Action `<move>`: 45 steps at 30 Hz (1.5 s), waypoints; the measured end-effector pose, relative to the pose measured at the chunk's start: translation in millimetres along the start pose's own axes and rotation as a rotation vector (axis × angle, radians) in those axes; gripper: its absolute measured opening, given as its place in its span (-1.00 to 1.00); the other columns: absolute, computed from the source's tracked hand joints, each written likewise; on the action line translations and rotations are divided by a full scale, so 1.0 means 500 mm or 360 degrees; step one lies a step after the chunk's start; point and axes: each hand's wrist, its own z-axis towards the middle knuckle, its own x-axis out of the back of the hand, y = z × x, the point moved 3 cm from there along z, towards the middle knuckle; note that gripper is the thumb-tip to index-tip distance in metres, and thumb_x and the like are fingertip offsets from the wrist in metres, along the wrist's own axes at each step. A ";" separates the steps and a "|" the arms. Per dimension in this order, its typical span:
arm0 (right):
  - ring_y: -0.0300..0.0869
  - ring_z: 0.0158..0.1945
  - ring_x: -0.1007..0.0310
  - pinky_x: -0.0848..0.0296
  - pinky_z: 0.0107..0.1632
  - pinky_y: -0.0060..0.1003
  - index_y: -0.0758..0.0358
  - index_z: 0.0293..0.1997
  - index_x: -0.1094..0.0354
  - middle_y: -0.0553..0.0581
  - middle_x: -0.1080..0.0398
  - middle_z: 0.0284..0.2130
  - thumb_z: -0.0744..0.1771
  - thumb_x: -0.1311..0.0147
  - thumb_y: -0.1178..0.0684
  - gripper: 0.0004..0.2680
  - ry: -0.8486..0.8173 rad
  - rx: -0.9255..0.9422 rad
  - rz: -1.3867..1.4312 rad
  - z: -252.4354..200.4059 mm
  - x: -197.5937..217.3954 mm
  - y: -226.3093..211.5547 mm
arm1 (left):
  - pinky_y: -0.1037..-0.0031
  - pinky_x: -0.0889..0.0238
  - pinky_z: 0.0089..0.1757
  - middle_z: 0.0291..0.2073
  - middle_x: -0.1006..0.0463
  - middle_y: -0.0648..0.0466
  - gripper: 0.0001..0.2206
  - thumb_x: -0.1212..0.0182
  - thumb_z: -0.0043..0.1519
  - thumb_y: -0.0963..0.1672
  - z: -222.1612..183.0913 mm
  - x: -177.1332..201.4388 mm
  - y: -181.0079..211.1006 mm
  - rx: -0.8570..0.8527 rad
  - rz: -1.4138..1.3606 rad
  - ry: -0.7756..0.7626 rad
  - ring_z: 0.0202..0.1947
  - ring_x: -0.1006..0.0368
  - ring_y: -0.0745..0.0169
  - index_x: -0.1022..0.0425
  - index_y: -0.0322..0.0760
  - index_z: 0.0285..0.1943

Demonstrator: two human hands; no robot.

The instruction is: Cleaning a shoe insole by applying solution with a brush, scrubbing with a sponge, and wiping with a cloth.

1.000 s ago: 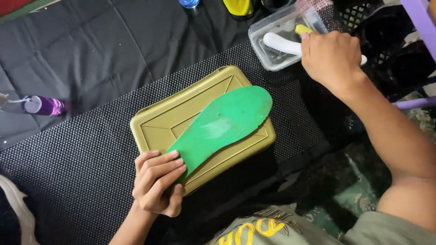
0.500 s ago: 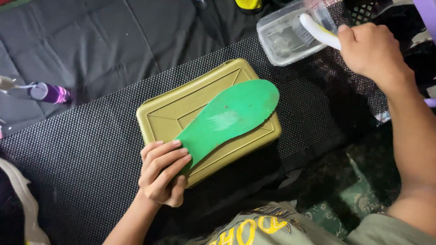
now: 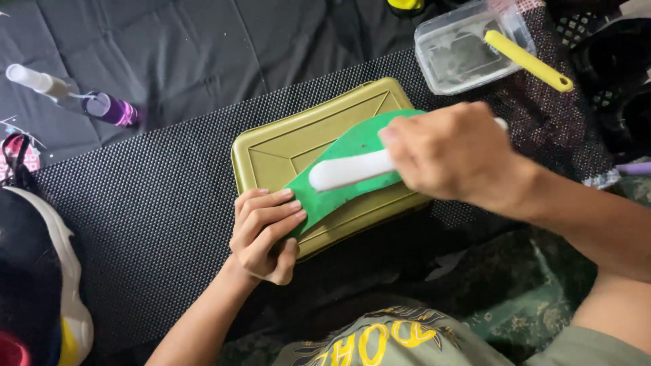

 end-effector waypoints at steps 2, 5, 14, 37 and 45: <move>-0.12 -0.64 -0.35 -0.17 -0.64 -0.15 0.02 -0.48 -0.27 -0.06 -0.31 -0.68 0.44 0.07 -0.06 -0.74 0.0097 0.0082 -0.0103 0.007 -0.015 -0.020 | 0.12 -0.31 -0.05 -0.23 -0.62 -0.15 -0.74 -0.01 0.20 -0.13 -0.004 -0.002 -0.001 -0.0007 0.0005 0.0019 -0.15 -0.60 -0.15 -0.58 -0.43 -0.19; -0.20 -0.63 -0.34 -0.13 -0.62 -0.25 0.01 -0.52 -0.22 -0.10 -0.29 -0.68 0.44 -0.02 -0.04 -0.71 0.0203 0.0171 -0.0268 0.000 -0.036 -0.007 | 0.13 -0.32 -0.07 -0.25 -0.61 -0.15 -0.73 -0.01 0.21 -0.12 -0.004 -0.003 -0.002 0.0002 0.0007 0.0048 -0.16 -0.60 -0.14 -0.58 -0.44 -0.20; -0.24 -0.71 -0.17 -0.02 -0.64 -0.29 0.01 -0.60 -0.20 -0.08 -0.22 -0.72 0.45 0.09 0.02 -0.67 0.0201 0.0294 -0.0382 -0.040 -0.059 0.090 | 0.15 -0.30 -0.05 -0.27 -0.61 -0.14 -0.73 0.00 0.23 -0.12 0.008 -0.003 0.002 0.0012 0.0005 0.0044 -0.18 -0.59 -0.14 -0.58 -0.44 -0.23; -0.22 -0.69 -0.22 -0.05 -0.63 -0.27 0.01 -0.59 -0.20 -0.08 -0.24 -0.71 0.44 0.05 0.02 -0.68 0.0187 0.0291 -0.0340 -0.051 -0.062 0.107 | 0.11 -0.35 -0.09 -0.33 -0.57 -0.12 -0.80 -0.06 0.12 -0.15 -0.024 -0.009 -0.011 -0.0002 -0.0029 0.0151 -0.24 -0.55 -0.11 -0.56 -0.41 -0.29; -0.23 -0.68 -0.11 -0.03 -0.55 -0.31 0.04 -0.52 -0.22 -0.13 -0.15 -0.71 0.54 0.05 -0.02 -0.63 0.0095 -0.0042 -0.0483 -0.056 -0.038 0.162 | 0.09 -0.33 -0.06 -0.29 -0.58 -0.12 -0.79 -0.06 0.13 -0.14 -0.029 -0.008 -0.015 -0.0018 -0.0047 0.0139 -0.19 -0.55 -0.12 -0.57 -0.40 -0.27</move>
